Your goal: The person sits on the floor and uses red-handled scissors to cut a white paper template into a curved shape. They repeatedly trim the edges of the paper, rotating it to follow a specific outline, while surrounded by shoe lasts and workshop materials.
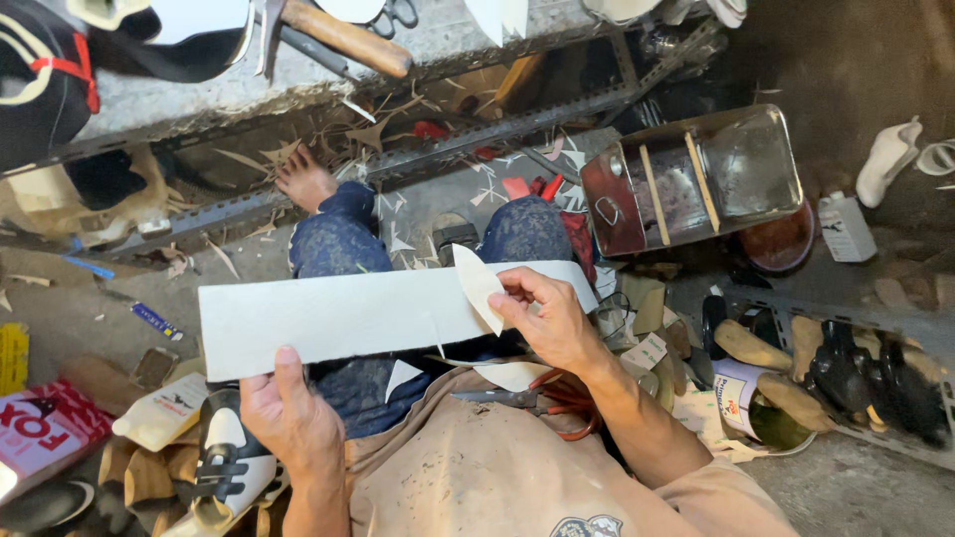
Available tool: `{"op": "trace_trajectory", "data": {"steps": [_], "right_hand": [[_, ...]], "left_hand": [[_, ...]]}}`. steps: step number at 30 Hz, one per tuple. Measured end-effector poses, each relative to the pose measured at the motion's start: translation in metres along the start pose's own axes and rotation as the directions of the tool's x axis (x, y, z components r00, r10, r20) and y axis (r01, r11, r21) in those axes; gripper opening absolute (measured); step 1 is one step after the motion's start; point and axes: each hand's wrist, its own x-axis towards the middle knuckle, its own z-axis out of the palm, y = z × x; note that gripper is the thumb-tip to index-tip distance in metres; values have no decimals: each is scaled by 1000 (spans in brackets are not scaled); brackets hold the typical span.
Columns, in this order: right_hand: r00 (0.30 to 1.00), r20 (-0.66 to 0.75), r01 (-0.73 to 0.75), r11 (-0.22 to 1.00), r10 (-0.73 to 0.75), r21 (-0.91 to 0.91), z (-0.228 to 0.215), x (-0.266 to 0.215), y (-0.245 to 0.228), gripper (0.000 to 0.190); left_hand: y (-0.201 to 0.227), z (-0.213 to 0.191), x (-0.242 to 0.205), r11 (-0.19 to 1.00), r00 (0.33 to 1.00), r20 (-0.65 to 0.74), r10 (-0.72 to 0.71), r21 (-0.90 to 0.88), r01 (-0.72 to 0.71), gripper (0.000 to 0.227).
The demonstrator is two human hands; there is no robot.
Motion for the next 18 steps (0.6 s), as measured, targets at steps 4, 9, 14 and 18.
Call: {"op": "trace_trajectory", "data": {"steps": [4, 9, 14, 18], "right_hand": [[997, -73, 37, 999, -38, -16, -26, 13, 17, 18], [930, -365, 11, 991, 38, 130, -66, 2, 38, 19], [909, -411, -33, 996, 63, 79, -83, -12, 33, 24], [891, -443, -71, 994, 101, 84, -84, -18, 47, 21]], "left_hand": [[-3, -2, 7, 998, 1000, 18, -7, 57, 6, 40], [26, -1, 13, 980, 983, 178, 45, 183, -78, 45], [18, -3, 12, 999, 980, 196, -39, 26, 34, 44], [15, -10, 12, 995, 986, 135, -100, 35, 96, 41]]}}
